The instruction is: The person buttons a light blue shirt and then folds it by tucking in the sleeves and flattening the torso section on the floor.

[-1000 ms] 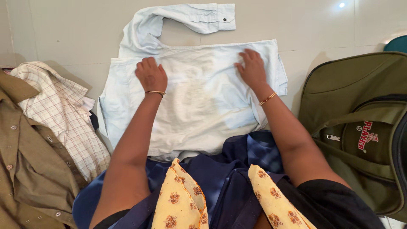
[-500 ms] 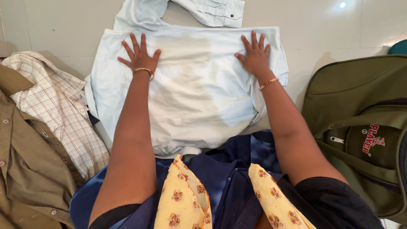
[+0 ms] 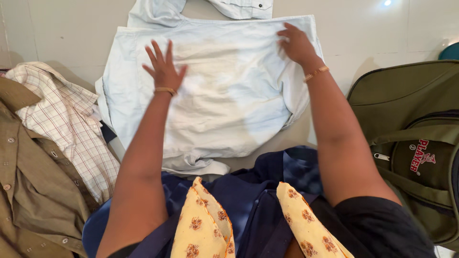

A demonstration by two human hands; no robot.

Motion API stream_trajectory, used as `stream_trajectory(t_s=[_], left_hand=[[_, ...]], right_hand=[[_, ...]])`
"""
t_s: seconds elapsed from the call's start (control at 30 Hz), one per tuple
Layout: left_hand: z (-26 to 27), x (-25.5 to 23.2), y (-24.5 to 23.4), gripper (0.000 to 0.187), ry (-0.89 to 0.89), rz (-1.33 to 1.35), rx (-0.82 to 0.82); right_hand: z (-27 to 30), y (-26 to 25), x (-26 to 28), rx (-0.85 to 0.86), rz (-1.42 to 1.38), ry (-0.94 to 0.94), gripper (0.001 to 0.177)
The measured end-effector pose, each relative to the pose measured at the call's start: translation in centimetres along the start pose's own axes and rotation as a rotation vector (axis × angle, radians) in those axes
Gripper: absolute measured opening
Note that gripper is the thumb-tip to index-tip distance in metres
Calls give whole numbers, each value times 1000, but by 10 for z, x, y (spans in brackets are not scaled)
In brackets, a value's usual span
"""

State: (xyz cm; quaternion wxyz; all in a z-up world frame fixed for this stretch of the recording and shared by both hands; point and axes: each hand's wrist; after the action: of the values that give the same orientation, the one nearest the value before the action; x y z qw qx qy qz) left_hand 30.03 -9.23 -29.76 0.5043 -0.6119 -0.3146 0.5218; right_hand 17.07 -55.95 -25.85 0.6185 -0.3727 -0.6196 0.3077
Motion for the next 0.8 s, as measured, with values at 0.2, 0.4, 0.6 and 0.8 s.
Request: stream_trajectory(t_s=[0.2,0.4,0.6,0.8], left_hand=[[91,-40,10,86,50,-77,44],[91,-49,7,77,96,-143,71],[88,-55,0,75,73,-154,77],[89,-54,-1,75,64,-161,84]], right_hand=[[108,-51,-50,-356,26,188,19],[178,-37,-51,-298,-351,635,14],[161,-18,-25,-96,-213,643,27],[160,-11,-37,-161,-380,665,23]])
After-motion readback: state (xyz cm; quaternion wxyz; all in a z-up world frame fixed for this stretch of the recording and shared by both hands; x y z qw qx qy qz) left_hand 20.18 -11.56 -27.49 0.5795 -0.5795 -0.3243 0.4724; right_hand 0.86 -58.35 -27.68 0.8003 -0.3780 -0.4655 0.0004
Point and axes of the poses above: each hand's wrist, its own z-axis away from the middle knuckle, its own y-axis out of the palm, x = y × z, and after that the axes turned 6 degrees about -y, right-handed
